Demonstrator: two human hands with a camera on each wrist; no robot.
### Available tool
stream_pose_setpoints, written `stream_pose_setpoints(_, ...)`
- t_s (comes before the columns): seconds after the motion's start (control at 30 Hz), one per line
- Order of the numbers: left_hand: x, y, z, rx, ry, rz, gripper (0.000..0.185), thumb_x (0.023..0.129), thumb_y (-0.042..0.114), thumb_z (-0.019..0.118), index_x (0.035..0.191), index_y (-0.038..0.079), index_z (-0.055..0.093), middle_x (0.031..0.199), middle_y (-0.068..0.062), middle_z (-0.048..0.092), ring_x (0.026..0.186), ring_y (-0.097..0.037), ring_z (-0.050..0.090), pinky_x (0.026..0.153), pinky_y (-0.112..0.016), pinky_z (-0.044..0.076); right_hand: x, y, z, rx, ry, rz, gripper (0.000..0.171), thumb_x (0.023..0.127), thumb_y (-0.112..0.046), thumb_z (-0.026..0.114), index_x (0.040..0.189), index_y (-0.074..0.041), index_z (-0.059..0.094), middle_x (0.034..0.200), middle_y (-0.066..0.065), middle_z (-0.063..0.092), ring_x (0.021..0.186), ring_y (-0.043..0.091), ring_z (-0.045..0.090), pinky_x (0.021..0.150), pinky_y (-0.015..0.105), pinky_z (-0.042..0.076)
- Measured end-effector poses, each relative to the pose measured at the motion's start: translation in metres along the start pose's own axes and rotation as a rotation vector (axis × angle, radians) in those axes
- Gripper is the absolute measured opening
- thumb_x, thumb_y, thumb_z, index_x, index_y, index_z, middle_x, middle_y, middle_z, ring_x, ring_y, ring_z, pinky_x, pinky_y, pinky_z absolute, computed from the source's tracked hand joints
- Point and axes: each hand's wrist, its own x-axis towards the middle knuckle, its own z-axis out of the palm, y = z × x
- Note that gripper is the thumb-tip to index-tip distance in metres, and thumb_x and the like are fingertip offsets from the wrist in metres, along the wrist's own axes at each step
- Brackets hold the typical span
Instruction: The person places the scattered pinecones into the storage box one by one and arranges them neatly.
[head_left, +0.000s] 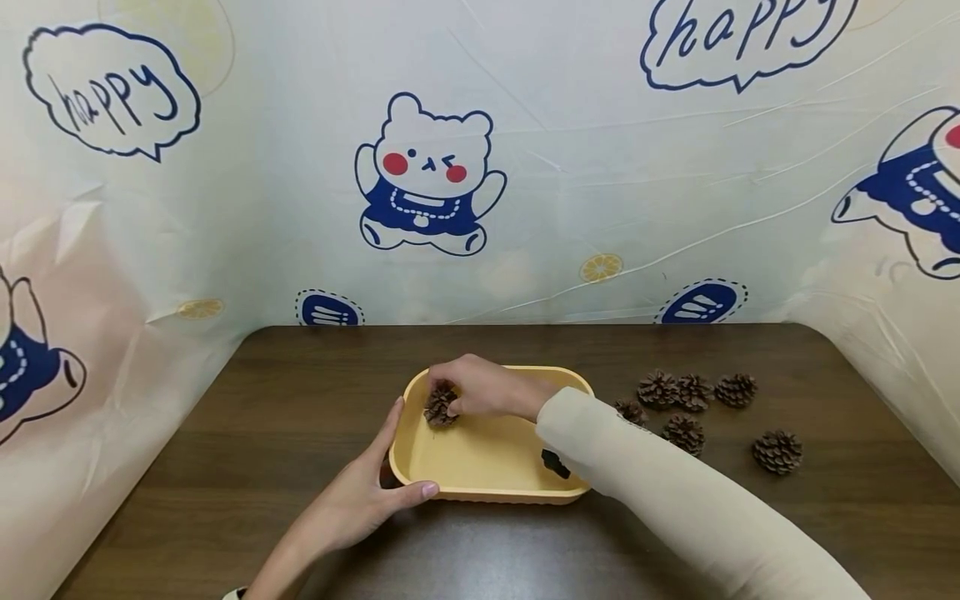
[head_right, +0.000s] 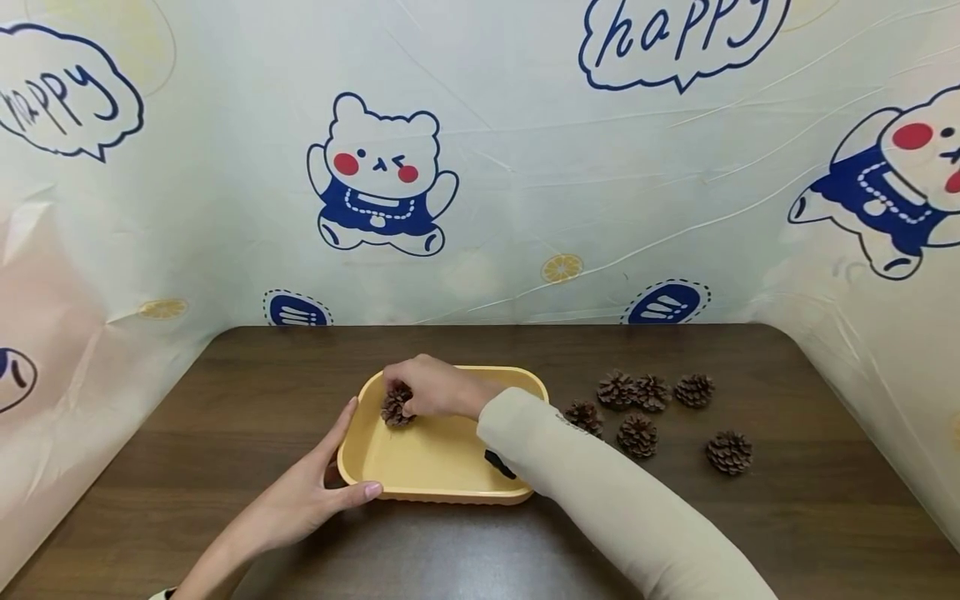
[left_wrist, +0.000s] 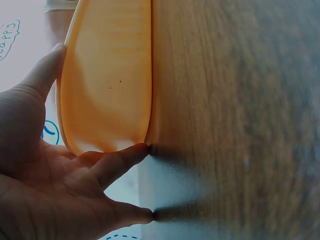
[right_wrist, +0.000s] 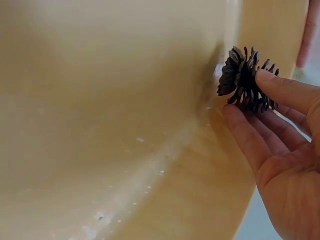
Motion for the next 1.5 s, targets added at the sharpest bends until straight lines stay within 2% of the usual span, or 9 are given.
stream_pose_setpoints(0.33, 0.0, 0.001, -0.001, -0.009, -0.005, 0.005, 0.119, 0.089, 0.055, 0.08, 0.169, 0.035, -0.005, 0.174, -0.017, 0.02, 0.153, -0.043, 0.036, 0.116, -0.066, 0.037, 0.001, 0.003, 0.008, -0.002, -0.013, -0.014, 0.032, 0.095, 0.0, 0.074, 0.126, -0.008, 0.069, 0.127, 0.005, 0.072, 0.119, 0.017, 0.065, 0.105, 0.033, 0.053)
stream_pose_setpoints(0.63, 0.0, 0.001, -0.001, -0.008, -0.005, 0.011, 0.118, 0.089, 0.055, 0.08, 0.169, 0.035, -0.005, 0.174, -0.017, 0.018, 0.154, -0.045, 0.033, 0.116, -0.067, 0.036, 0.002, 0.003, 0.012, -0.017, 0.012, -0.035, 0.038, 0.094, 0.005, 0.072, 0.129, -0.008, 0.069, 0.131, 0.006, 0.071, 0.124, 0.016, 0.064, 0.11, 0.03, 0.05)
stream_pose_setpoints(0.8, 0.0, 0.001, -0.001, -0.006, -0.007, 0.007, 0.119, 0.089, 0.055, 0.08, 0.169, 0.034, -0.005, 0.174, -0.017, 0.019, 0.154, -0.045, 0.034, 0.116, -0.067, 0.036, 0.001, 0.003, 0.013, -0.013, 0.015, -0.042, 0.039, 0.094, 0.006, 0.072, 0.13, -0.007, 0.069, 0.133, 0.007, 0.07, 0.125, 0.018, 0.064, 0.112, 0.033, 0.05)
stream_pose_setpoints(1.5, 0.001, 0.001, -0.001, -0.013, -0.011, 0.008, 0.118, 0.089, 0.054, 0.079, 0.169, 0.035, -0.005, 0.174, -0.018, 0.018, 0.153, -0.045, 0.035, 0.116, -0.067, 0.037, -0.002, 0.003, 0.01, -0.043, 0.018, -0.028, 0.038, 0.097, -0.002, 0.073, 0.134, -0.008, 0.068, 0.136, 0.007, 0.07, 0.13, 0.02, 0.064, 0.113, 0.035, 0.05)
